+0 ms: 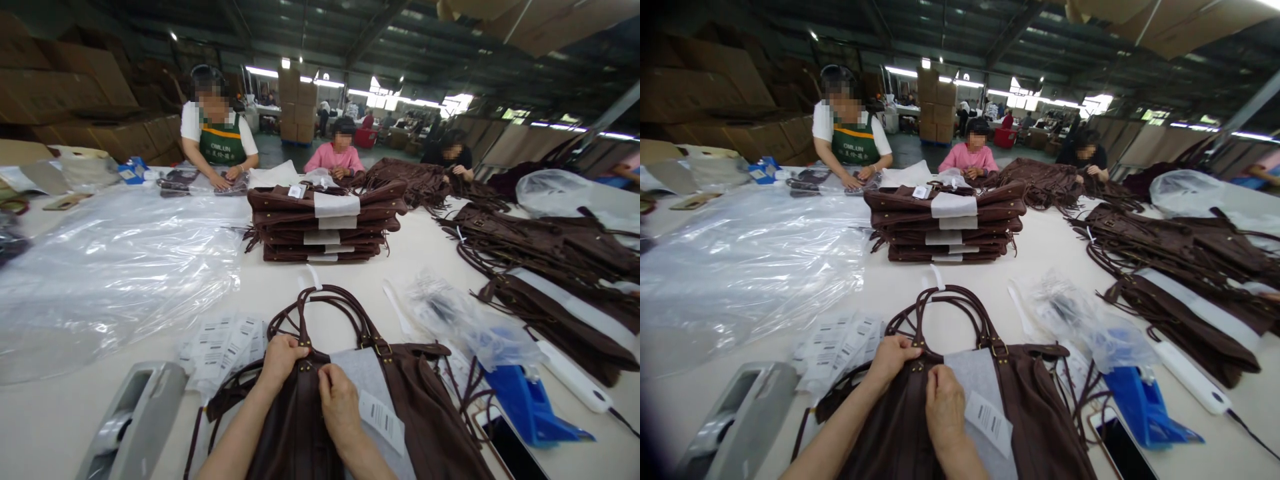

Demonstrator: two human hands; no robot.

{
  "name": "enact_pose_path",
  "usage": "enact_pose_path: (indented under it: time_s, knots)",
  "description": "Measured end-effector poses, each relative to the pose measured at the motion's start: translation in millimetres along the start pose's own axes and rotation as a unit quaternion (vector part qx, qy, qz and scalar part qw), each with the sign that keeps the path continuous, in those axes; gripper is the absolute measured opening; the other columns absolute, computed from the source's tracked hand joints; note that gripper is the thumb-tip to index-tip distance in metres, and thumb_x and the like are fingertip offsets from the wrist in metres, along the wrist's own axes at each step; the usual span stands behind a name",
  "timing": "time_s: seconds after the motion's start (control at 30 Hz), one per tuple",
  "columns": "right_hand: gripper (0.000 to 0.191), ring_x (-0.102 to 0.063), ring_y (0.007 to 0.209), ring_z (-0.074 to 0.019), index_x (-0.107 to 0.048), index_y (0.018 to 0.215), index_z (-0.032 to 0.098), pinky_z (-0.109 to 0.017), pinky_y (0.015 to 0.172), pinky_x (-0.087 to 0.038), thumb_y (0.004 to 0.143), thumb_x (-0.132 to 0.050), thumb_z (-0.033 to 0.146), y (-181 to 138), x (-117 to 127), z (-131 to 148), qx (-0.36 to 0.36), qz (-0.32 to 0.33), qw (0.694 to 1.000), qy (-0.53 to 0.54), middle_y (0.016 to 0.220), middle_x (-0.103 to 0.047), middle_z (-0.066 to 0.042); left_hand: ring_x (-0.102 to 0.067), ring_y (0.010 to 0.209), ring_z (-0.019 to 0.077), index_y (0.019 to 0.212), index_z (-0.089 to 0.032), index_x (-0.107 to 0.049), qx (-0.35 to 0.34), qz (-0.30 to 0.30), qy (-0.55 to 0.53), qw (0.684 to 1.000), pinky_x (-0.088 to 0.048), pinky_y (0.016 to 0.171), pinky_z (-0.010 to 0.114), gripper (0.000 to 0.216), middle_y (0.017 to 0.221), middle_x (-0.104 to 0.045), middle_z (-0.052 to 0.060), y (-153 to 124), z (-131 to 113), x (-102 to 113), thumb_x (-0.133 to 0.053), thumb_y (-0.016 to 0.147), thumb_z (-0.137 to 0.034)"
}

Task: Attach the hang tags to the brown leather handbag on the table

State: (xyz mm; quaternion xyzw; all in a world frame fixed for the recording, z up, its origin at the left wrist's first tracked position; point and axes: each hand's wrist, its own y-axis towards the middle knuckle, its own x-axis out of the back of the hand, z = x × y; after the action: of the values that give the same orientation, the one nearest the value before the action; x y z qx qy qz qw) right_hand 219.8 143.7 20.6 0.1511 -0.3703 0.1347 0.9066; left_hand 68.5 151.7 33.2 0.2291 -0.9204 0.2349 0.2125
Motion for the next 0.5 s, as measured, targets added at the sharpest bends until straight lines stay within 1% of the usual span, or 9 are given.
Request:
enact_pose_path:
  time_s: [0.07, 0.13, 0.23, 0.3, 0.33, 0.37, 0.43, 0.5]
  knots:
    - [0.023, -0.056, 0.061, -0.0151, -0.053, 0.075, 0.019, -0.024, 0.058, -0.038, 0.085, -0.033, 0.022, 5.6, -9.1, 3.8, 0.007, -0.012, 1.0, -0.028, 0.066, -0.059, -0.002, -0.041, 0.045, 0.0084, 0.054, -0.015, -0.05, 0.002, 0.006, -0.026, 1.0, -0.029, 0.047, 0.021, 0.019, 0.046, -0.046, -0.005, -1.8, 0.3, -0.7, -0.06, 0.057, -0.03]
    - [0.024, -0.057, 0.061, -0.0154, -0.053, 0.074, 0.018, -0.024, 0.058, -0.038, 0.085, -0.033, 0.02, 9.7, -16.8, 9.3, 0.015, -0.019, 0.998, -0.05, 0.066, -0.059, -0.002, -0.036, 0.041, 0.007, 0.058, -0.014, -0.052, -0.002, 0.033, -0.056, 0.998, -0.027, 0.043, 0.02, 0.02, 0.044, -0.042, -0.006, -6.1, -1.1, 1.9, -0.056, 0.061, -0.034]
    - [0.024, -0.058, 0.061, -0.016, -0.054, 0.074, 0.018, -0.025, 0.057, -0.038, 0.084, -0.032, 0.018, 12.9, -25.1, 18.0, 0.015, -0.031, 0.997, -0.063, 0.068, -0.06, -0.004, -0.033, 0.039, 0.0065, 0.069, -0.013, -0.057, -0.029, 0.118, -0.093, 0.988, -0.024, 0.041, 0.02, 0.024, 0.043, -0.039, -0.006, -13.6, -4.8, 12.5, -0.048, 0.067, -0.035]
    - [0.023, -0.058, 0.061, -0.0166, -0.054, 0.074, 0.018, -0.025, 0.056, -0.038, 0.084, -0.033, 0.018, 13.7, -28.0, 21.7, 0.004, -0.037, 0.997, -0.066, 0.067, -0.061, -0.004, -0.041, 0.045, 0.008, 0.077, -0.013, -0.058, -0.075, 0.176, -0.075, 0.979, -0.031, 0.044, 0.02, 0.023, 0.053, -0.048, -0.003, -17.3, -6.7, 21.0, -0.041, 0.07, -0.026]
    - [0.023, -0.059, 0.061, -0.0169, -0.054, 0.074, 0.018, -0.025, 0.056, -0.038, 0.084, -0.034, 0.017, 13.8, -28.8, 22.7, -0.004, -0.039, 0.997, -0.068, 0.067, -0.061, -0.004, -0.046, 0.053, 0.0092, 0.079, -0.014, -0.059, -0.109, 0.191, -0.049, 0.974, -0.035, 0.049, 0.02, 0.023, 0.062, -0.053, -0.001, -18.6, -7.0, 24.3, -0.038, 0.069, -0.019]
    - [0.022, -0.059, 0.061, -0.0171, -0.054, 0.074, 0.018, -0.025, 0.056, -0.038, 0.083, -0.034, 0.017, 14.0, -29.4, 23.2, -0.011, -0.038, 0.997, -0.071, 0.067, -0.062, -0.004, -0.05, 0.063, 0.0105, 0.078, -0.016, -0.059, -0.146, 0.193, -0.017, 0.97, -0.039, 0.056, 0.021, 0.025, 0.071, -0.055, 0.0, -19.4, -6.7, 26.6, -0.037, 0.067, -0.014]
    - [0.021, -0.059, 0.061, -0.0171, -0.055, 0.073, 0.018, -0.025, 0.055, -0.038, 0.082, -0.036, 0.016, 14.5, -30.3, 24.3, -0.019, -0.03, 0.997, -0.075, 0.066, -0.062, -0.003, -0.051, 0.079, 0.0125, 0.075, -0.017, -0.058, -0.206, 0.167, 0.051, 0.963, -0.041, 0.072, 0.024, 0.027, 0.082, -0.056, 0.002, -20.2, -4.6, 27.5, -0.036, 0.063, -0.007]
    - [0.02, -0.059, 0.061, -0.0167, -0.055, 0.073, 0.018, -0.025, 0.054, -0.038, 0.081, -0.037, 0.014, 15.4, -30.2, 27.0, -0.025, -0.015, 0.997, -0.078, 0.066, -0.062, -0.003, -0.049, 0.081, 0.0136, 0.074, -0.017, -0.056, -0.227, 0.122, 0.113, 0.96, -0.04, 0.078, 0.026, 0.025, 0.081, -0.055, 0.002, -20.5, -1.1, 24.4, -0.037, 0.062, -0.004]
